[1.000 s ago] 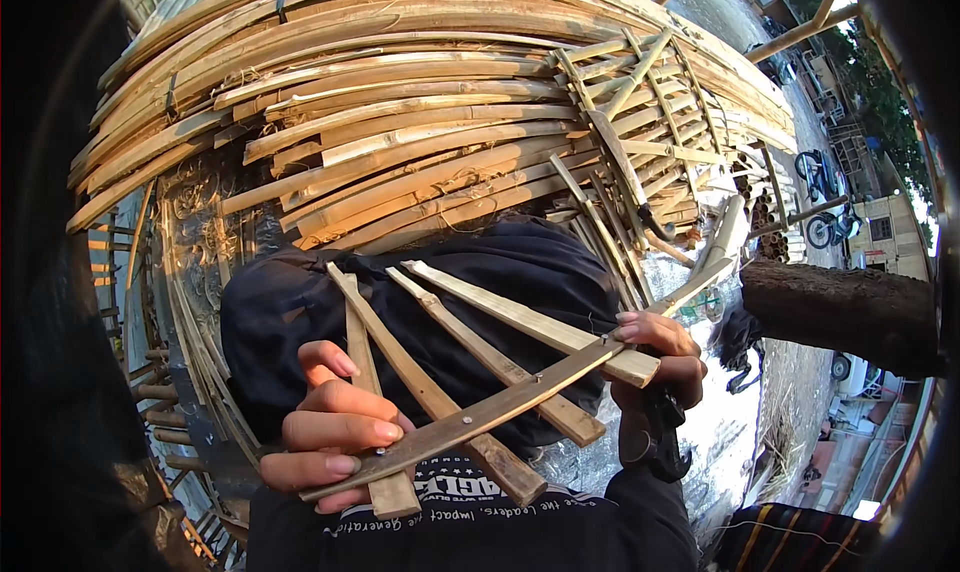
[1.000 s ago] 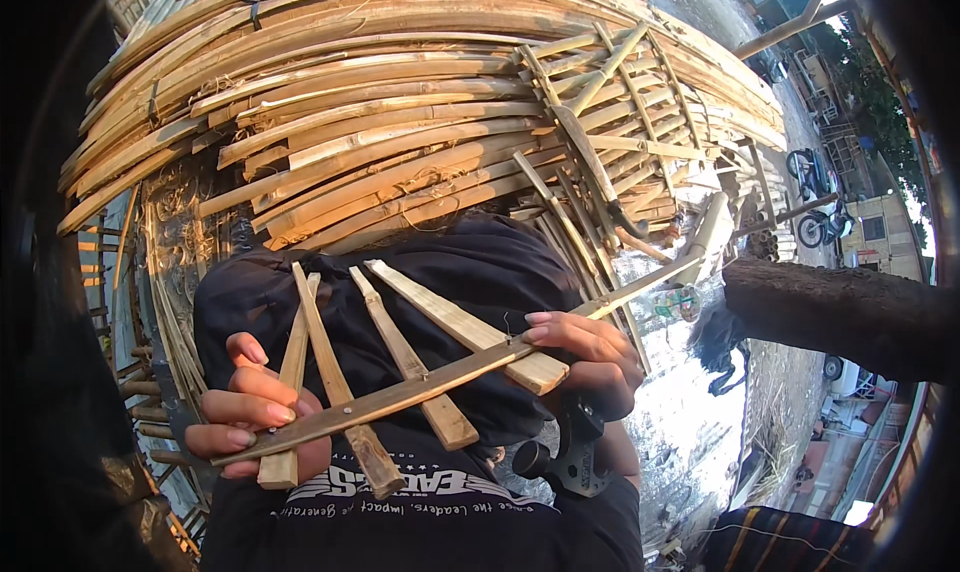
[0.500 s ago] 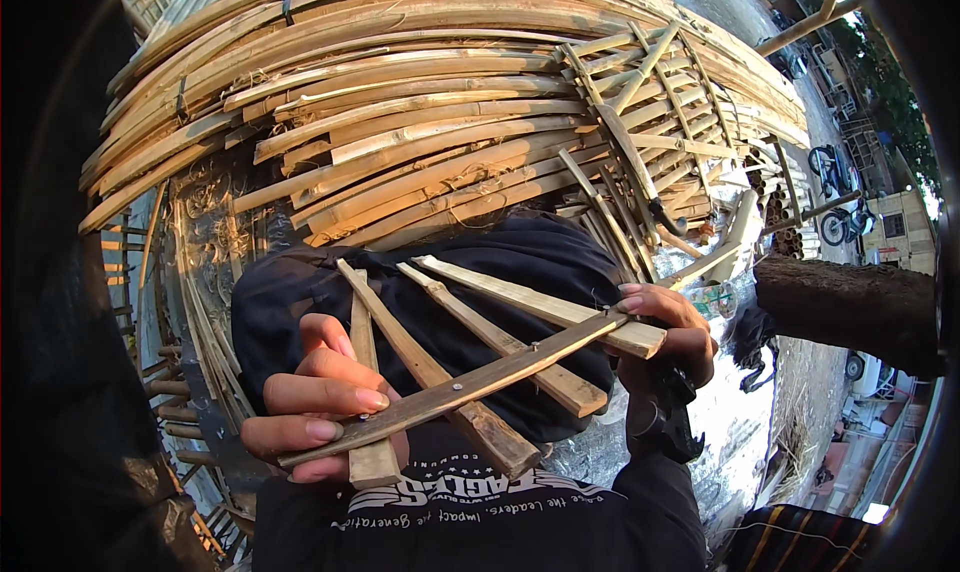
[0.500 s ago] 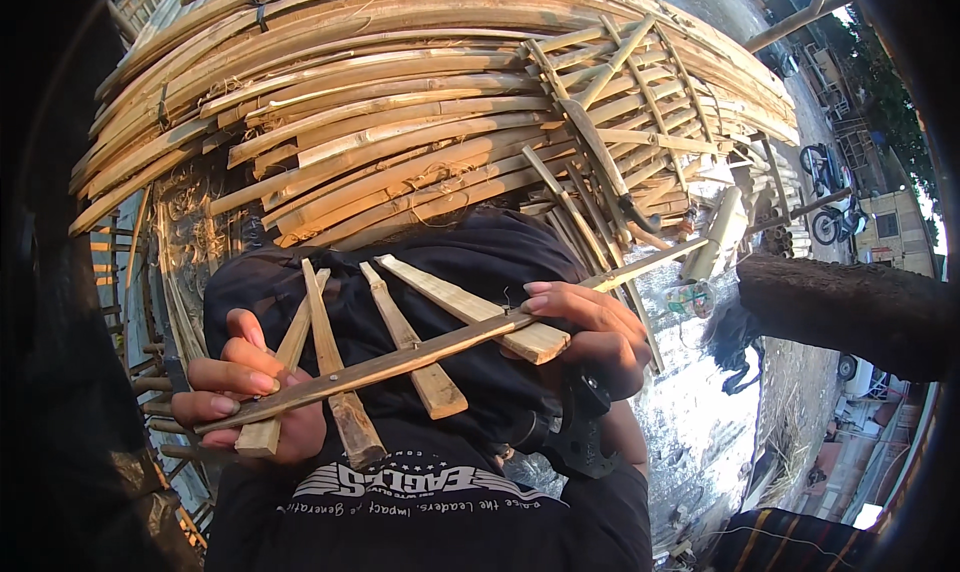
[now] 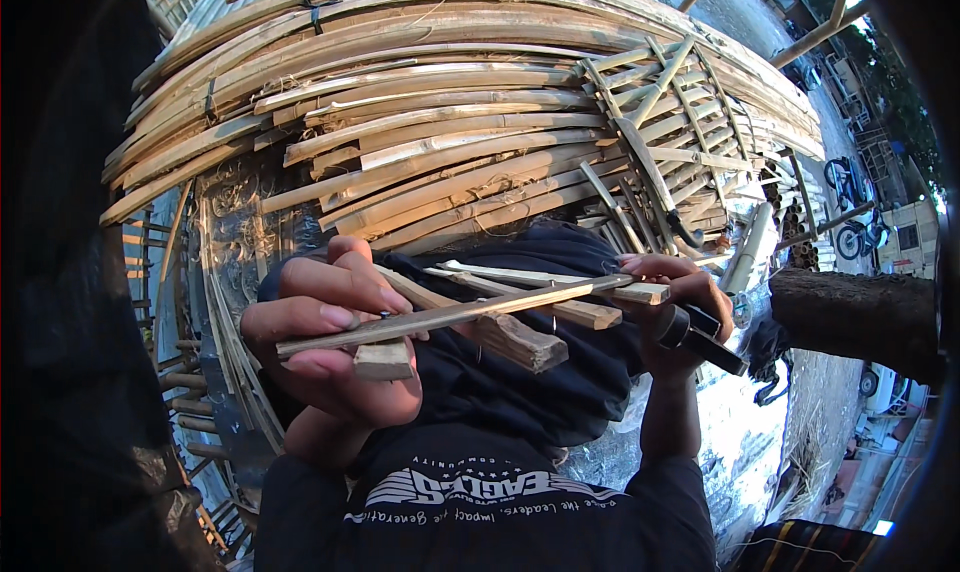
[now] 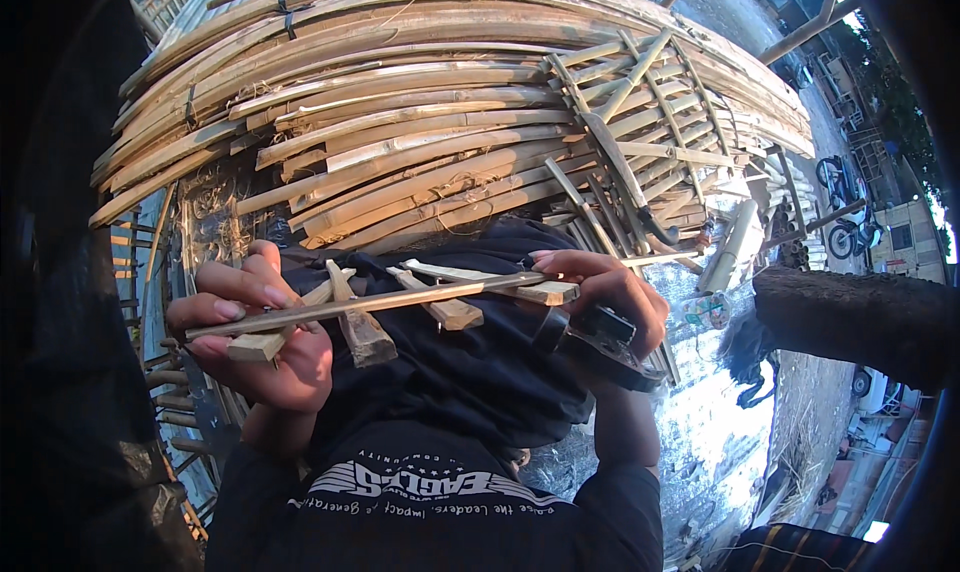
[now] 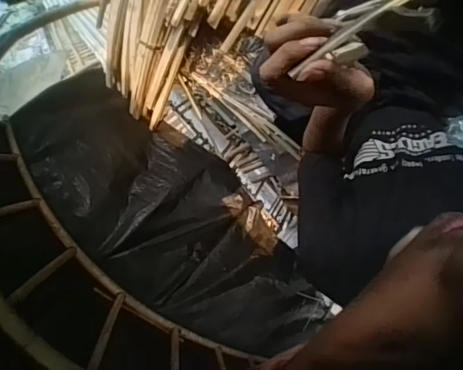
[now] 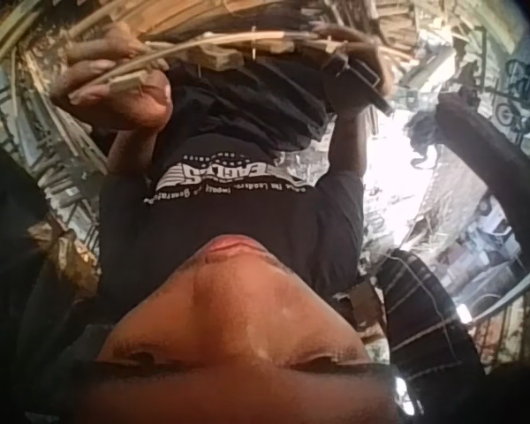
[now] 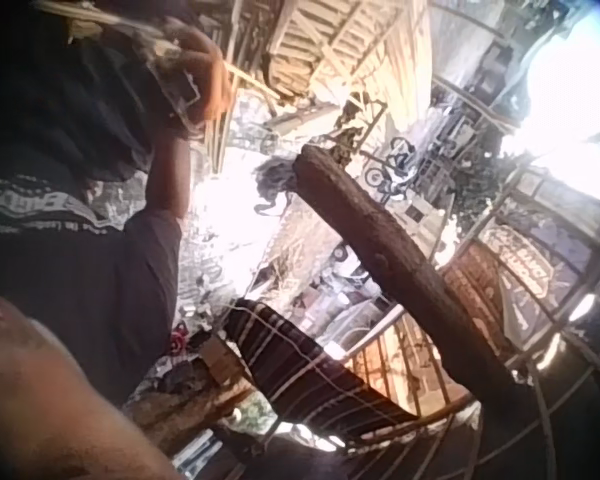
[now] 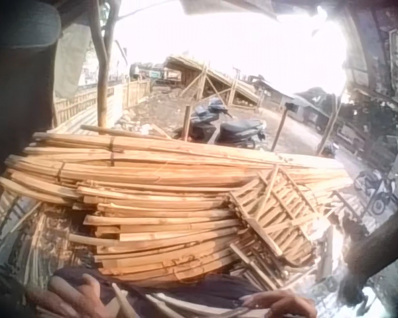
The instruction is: The person constructs a bamboo lattice by arranging strips, using a hammer to secure them with small fasteners, and lifting the assembly to check the joints.
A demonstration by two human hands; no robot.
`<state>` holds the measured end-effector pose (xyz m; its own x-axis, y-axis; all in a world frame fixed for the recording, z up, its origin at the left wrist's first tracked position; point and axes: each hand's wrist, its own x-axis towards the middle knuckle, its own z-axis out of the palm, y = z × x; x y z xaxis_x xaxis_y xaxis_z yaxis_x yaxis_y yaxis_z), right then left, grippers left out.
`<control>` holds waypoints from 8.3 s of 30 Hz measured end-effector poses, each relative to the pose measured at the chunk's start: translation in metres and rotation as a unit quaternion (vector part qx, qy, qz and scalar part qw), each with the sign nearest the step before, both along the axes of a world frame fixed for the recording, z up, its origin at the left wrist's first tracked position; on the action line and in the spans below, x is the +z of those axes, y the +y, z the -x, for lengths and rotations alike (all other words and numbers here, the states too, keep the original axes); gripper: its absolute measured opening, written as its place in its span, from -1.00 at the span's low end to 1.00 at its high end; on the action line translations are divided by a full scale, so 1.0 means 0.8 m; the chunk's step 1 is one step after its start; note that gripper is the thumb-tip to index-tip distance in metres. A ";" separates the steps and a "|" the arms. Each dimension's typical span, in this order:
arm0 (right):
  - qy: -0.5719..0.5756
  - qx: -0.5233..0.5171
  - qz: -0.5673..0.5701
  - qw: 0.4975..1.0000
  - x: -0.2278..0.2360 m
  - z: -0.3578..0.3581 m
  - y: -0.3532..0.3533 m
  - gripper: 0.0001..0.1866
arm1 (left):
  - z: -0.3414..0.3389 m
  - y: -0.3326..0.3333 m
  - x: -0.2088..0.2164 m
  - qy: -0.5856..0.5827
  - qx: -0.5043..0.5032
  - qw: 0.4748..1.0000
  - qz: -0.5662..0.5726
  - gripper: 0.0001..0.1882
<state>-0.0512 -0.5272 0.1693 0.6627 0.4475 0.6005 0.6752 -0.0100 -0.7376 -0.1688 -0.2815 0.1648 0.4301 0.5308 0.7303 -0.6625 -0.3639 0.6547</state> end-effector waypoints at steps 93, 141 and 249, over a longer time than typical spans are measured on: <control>0.084 -0.075 -0.157 0.981 0.027 -0.155 0.078 -0.71 | -0.131 0.104 0.073 0.457 -0.539 0.697 -0.120 -0.31; -0.203 0.258 0.159 0.931 0.203 -0.110 0.082 -0.42 | -0.140 0.126 0.041 0.532 -0.355 0.655 -0.403 -0.15; 0.188 -0.114 0.230 0.948 -0.232 -0.202 0.109 -0.67 | -0.135 0.262 -0.103 0.461 -0.191 0.855 -0.141 -0.45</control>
